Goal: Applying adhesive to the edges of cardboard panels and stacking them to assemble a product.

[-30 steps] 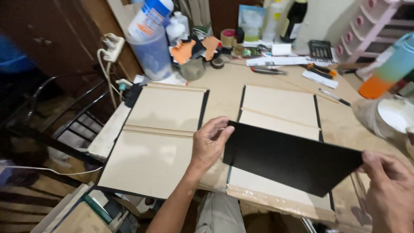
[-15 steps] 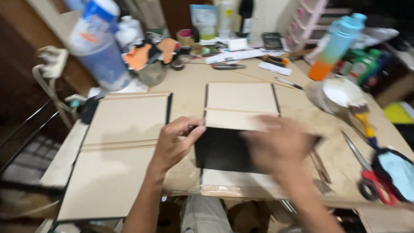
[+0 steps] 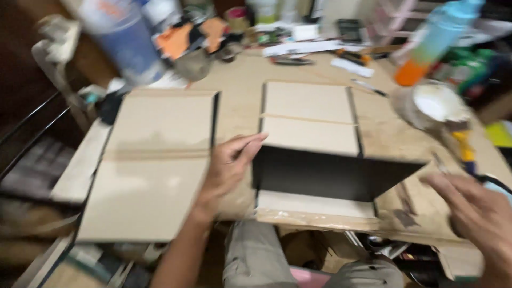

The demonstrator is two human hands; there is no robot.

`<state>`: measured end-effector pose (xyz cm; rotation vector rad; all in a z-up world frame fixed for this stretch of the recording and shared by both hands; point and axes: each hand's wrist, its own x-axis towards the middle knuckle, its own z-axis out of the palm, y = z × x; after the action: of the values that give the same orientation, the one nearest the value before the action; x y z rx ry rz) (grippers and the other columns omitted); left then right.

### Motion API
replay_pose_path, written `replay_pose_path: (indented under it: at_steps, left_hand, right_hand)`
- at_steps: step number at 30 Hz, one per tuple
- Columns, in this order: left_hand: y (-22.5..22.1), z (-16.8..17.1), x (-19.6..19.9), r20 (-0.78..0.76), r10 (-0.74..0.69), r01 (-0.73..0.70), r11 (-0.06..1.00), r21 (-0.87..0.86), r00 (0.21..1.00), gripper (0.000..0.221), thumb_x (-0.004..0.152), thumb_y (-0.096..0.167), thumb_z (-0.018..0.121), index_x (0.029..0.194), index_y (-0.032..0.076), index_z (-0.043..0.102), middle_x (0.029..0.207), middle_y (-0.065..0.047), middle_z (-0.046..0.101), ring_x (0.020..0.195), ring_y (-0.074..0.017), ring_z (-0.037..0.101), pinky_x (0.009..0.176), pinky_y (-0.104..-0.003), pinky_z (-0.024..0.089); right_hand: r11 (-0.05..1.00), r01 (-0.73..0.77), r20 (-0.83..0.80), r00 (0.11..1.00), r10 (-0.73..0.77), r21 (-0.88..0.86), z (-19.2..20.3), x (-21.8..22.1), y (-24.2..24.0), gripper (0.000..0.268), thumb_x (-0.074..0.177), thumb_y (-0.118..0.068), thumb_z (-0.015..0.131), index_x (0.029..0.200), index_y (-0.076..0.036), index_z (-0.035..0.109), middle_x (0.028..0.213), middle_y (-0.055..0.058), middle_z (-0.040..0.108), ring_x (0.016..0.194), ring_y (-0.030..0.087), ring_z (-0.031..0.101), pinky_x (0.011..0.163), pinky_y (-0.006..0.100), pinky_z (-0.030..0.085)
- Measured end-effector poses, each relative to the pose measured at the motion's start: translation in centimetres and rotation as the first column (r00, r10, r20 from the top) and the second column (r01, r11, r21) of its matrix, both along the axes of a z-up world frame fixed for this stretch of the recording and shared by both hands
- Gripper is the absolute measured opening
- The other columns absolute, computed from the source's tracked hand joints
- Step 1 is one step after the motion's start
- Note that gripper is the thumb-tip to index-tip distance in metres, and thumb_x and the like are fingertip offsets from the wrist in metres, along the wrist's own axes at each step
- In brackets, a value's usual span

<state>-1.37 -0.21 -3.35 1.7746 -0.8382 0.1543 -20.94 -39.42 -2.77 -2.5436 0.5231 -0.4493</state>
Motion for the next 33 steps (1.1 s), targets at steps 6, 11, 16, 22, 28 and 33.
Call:
replay_pose_path:
  at_steps: [6, 11, 16, 22, 28, 33]
  left_hand:
    - [-3.0, -4.9, -6.8, -0.326, 0.138, -0.231, 0.935, -0.269, 0.935, 0.061, 0.108, 0.04, 0.029, 0.152, 0.0, 0.04, 0.16, -0.018, 0.042, 0.152, -0.0255, 0.035, 0.126, -0.034, 0.021]
    - [-3.4, -5.2, -12.2, -0.226, 0.159, -0.242, 0.876, -0.416, 0.961, 0.083, 0.1, 0.079, 0.029, 0.146, 0.01, 0.032, 0.168, -0.024, 0.02, 0.159, -0.0379, 0.023, 0.129, -0.06, 0.012]
    - [2.1, -9.3, -11.4, -0.409, 0.368, -0.53, 0.737, -0.419, 0.835, 0.05, 0.098, 0.023, 0.052, 0.143, 0.004, 0.046, 0.15, -0.014, 0.045, 0.141, -0.0274, 0.041, 0.12, -0.041, 0.035]
    - [14.9, -11.2, -8.4, -0.496, 0.796, -0.914, 0.167, -0.37, 0.347, 0.05, 0.084, -0.005, 0.071, 0.131, 0.009, 0.059, 0.131, -0.01, 0.065, 0.119, -0.0247, 0.064, 0.105, -0.036, 0.053]
    - [28.4, -18.0, -6.5, 0.099, 0.995, -0.965, 0.042, -0.26, 0.017, 0.059, 0.086, -0.001, 0.087, 0.135, -0.007, 0.053, 0.125, -0.028, 0.058, 0.11, -0.0431, 0.062, 0.097, -0.048, 0.05]
    - [23.9, -11.1, -6.2, 0.332, 0.943, -0.998, 0.029, -0.058, 0.008, 0.072, 0.089, -0.014, 0.104, 0.135, -0.016, 0.048, 0.13, -0.036, 0.051, 0.119, -0.0525, 0.054, 0.1, -0.061, 0.05]
  right_hand:
    - [0.236, -0.169, 0.112, 0.965, 0.237, 0.957, -13.6, -2.5, -5.1, 0.151, 0.098, -0.112, 0.014, 0.107, 0.025, 0.078, 0.061, 0.04, 0.072, 0.056, 0.054, 0.07, 0.063, 0.059, 0.051]
    - [0.09, 0.46, -0.468, 0.875, 0.123, 0.883, -13.8, 1.2, -3.7, 0.025, 0.101, -0.007, 0.053, 0.123, -0.004, 0.064, 0.074, 0.022, 0.062, 0.051, 0.026, 0.049, 0.051, 0.043, 0.036]
    - [0.748, -0.132, -0.184, 0.928, 0.324, 0.65, -16.2, 8.4, 7.4, 0.043, 0.093, -0.018, 0.058, 0.135, -0.015, 0.067, 0.137, 0.019, 0.062, 0.128, 0.033, 0.057, 0.12, 0.047, 0.033]
    - [0.289, -0.063, -0.072, 0.899, 0.433, 0.955, -11.0, 9.7, 23.8, 0.04, 0.097, -0.028, 0.062, 0.133, -0.011, 0.057, 0.078, 0.007, 0.061, 0.054, 0.015, 0.054, 0.043, 0.027, 0.044]
    - [0.446, -0.145, -0.105, 0.865, 0.49, 0.883, -8.9, 8.6, 21.1, 0.051, 0.089, -0.025, 0.07, 0.138, -0.011, 0.065, 0.111, 0.004, 0.076, 0.084, 0.011, 0.067, 0.072, 0.027, 0.06]
    - [0.731, 0.31, -0.422, 0.906, -0.034, 0.608, -2.8, 4.8, 11.0, 0.04, 0.089, -0.032, 0.074, 0.128, -0.022, 0.075, 0.098, 0.007, 0.08, 0.08, 0.018, 0.072, 0.07, 0.031, 0.056]
